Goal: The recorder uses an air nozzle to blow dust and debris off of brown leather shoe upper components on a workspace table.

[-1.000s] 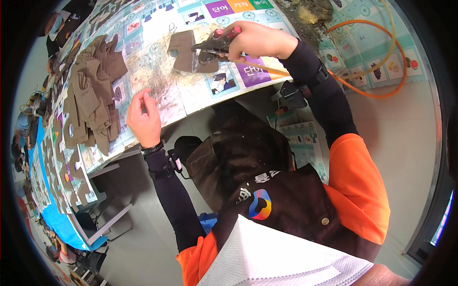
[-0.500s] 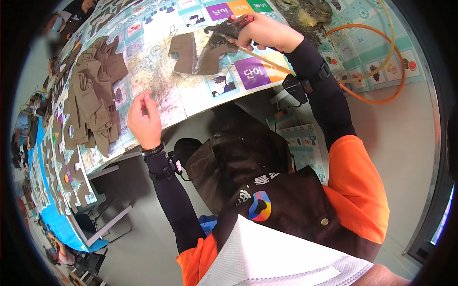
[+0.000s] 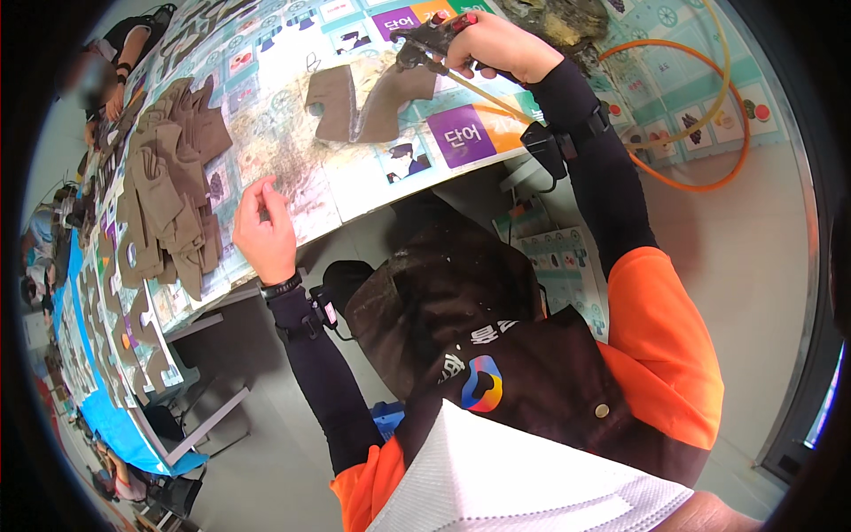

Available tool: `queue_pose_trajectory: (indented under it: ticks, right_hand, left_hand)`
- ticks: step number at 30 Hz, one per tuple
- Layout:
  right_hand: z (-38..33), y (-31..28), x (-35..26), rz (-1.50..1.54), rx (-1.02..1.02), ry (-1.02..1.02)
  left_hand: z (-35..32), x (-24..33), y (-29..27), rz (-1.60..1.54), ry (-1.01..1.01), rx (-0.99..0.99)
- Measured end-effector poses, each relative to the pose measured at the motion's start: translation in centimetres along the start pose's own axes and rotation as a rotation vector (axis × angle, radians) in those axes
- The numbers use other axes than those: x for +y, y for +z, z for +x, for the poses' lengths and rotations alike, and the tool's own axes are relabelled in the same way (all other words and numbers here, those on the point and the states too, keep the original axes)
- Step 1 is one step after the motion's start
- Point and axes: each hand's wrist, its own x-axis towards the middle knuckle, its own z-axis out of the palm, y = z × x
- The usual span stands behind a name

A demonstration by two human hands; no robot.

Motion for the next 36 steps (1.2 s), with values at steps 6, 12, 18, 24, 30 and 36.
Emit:
queue_pose_trajectory:
  ticks: [6,12,18,24,30,36]
  right_hand:
    - [1.8,-0.9,1.7,-0.005,0.048,-0.011]
    - [0.2,-0.6,1.1,-0.016,0.019,-0.048]
    - [-1.9,-1.9,1.8,0.167,-0.141,-0.21]
    - [-2.6,-2.0,7.7,-0.681,0.586,-0.225]
    - [-5.2,-2.3,11.0,-0.846,0.633,0.074]
    - [-7.4,-3.4,9.9,-0.883,0.248,0.068]
  left_hand:
    - [0.0,0.0,0.1,0.011,0.019,0.003]
    - [0.1,0.2,0.0,-0.012,-0.032,-0.011]
    - [-0.1,0.0,-0.1,-0.019,-0.009,0.02]
    - [0.1,0.4,-0.4,-0.017,0.02,0.041]
    - [0.9,1.9,-1.9,-0.118,0.021,0.045]
    - [1.6,10.6,-7.8,-0.275,0.174,0.048]
